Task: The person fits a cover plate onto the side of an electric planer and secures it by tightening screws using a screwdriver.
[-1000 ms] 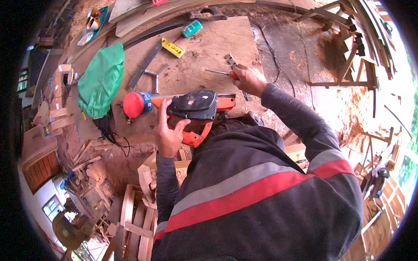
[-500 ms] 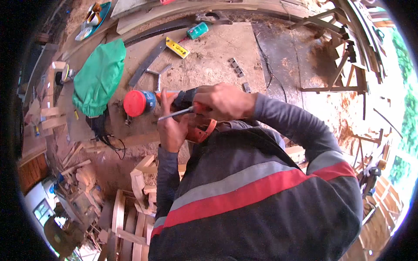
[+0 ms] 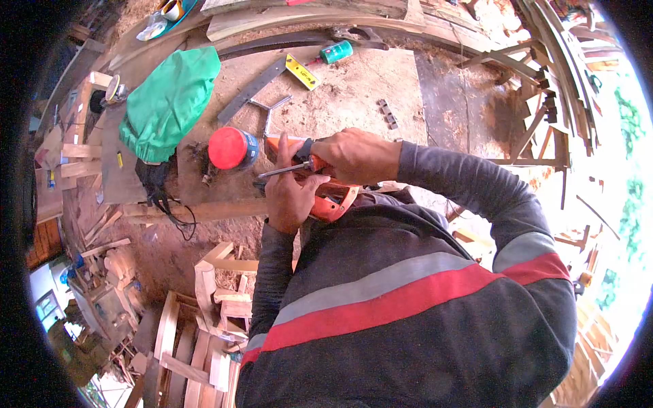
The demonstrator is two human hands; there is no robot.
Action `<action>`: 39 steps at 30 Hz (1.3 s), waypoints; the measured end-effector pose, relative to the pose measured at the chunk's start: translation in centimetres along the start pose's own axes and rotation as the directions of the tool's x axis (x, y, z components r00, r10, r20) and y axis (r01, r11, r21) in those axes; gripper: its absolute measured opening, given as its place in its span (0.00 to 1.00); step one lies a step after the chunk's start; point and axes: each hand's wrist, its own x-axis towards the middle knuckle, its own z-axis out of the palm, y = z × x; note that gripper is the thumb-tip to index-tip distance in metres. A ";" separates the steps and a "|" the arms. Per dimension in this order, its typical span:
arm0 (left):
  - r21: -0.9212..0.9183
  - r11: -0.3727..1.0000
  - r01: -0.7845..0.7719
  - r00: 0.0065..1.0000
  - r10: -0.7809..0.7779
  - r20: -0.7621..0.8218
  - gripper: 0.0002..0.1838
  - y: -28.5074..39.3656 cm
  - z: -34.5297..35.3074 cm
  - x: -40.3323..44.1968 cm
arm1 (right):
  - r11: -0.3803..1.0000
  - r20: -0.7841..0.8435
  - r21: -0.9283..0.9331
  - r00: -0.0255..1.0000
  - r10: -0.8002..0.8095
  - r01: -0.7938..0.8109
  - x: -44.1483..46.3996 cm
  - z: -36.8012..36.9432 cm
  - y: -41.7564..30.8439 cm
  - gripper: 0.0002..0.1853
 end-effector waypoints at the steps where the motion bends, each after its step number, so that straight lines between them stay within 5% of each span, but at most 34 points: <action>1: 0.016 1.000 -0.001 1.000 0.001 0.013 0.52 -0.3 0.1 -0.2 | 1.000 -0.004 -0.002 1.000 0.002 -0.002 0.1 0.3 -0.3 0.14; 4: 0.026 1.000 0.000 0.999 -0.001 0.045 0.55 -0.4 0.2 -0.1 | 0.991 -0.108 -0.062 0.988 0.113 -0.120 -0.2 1.0 -0.5 0.16; 7: 0.045 0.999 -0.019 0.999 0.017 0.047 0.53 0.1 -0.1 0.0 | 0.950 -0.005 -0.104 0.955 0.296 -0.294 -0.4 0.3 0.7 0.19; 10: 0.069 0.994 -0.085 0.996 0.083 0.031 0.48 0.8 -0.3 0.5 | 0.912 -0.154 0.195 0.908 0.391 -0.360 -1.4 -2.9 1.3 0.30; 11: 0.077 0.989 -0.125 0.992 0.124 0.025 0.43 1.0 -0.4 0.6 | 0.869 -0.056 0.220 0.883 0.466 -0.444 -2.8 -5.0 0.5 0.26; 13: 0.081 0.988 -0.134 0.989 0.128 0.070 0.35 1.7 -0.9 0.9 | 0.994 -0.182 0.026 0.977 0.111 -0.108 -5.2 -6.6 1.9 0.20; 15: 0.083 0.984 -0.160 0.980 0.149 0.131 0.28 1.8 -1.2 1.2 | 0.982 -0.039 -0.180 0.997 -0.068 0.060 -6.3 -8.9 1.2 0.18; 16: 0.100 0.974 -0.202 0.973 0.188 0.138 0.23 1.5 -1.1 1.3 | 0.884 0.117 -0.440 0.986 -0.118 0.158 -6.6 -10.7 -0.1 0.16; 17: 0.116 0.963 -0.244 0.963 0.227 0.147 0.18 1.5 -1.1 1.4 | 0.886 0.104 -0.439 0.988 -0.113 0.147 -6.7 -11.5 -0.7 0.16; 19: 0.055 0.980 -0.192 0.971 0.181 0.157 0.13 1.7 -0.9 1.4 | 0.622 0.236 -0.709 0.943 -0.235 0.333 -6.6 -12.1 -1.4 0.19; 20: 0.028 0.987 -0.155 0.978 0.149 0.147 0.12 1.4 -0.6 1.3 | 0.519 0.221 -0.777 0.926 -0.307 0.358 -6.1 -11.9 -1.3 0.13; 27: -0.034 0.998 -0.061 0.995 0.064 0.076 0.07 0.9 0.2 0.9 | 0.395 0.231 -0.824 0.878 -0.419 0.406 -1.9 -11.5 -1.6 0.06; 39: 0.041 0.995 -0.092 0.995 0.090 0.049 0.07 1.4 0.1 1.2 | 0.425 0.269 -0.798 0.884 -0.382 0.427 -1.0 -10.8 -1.6 0.06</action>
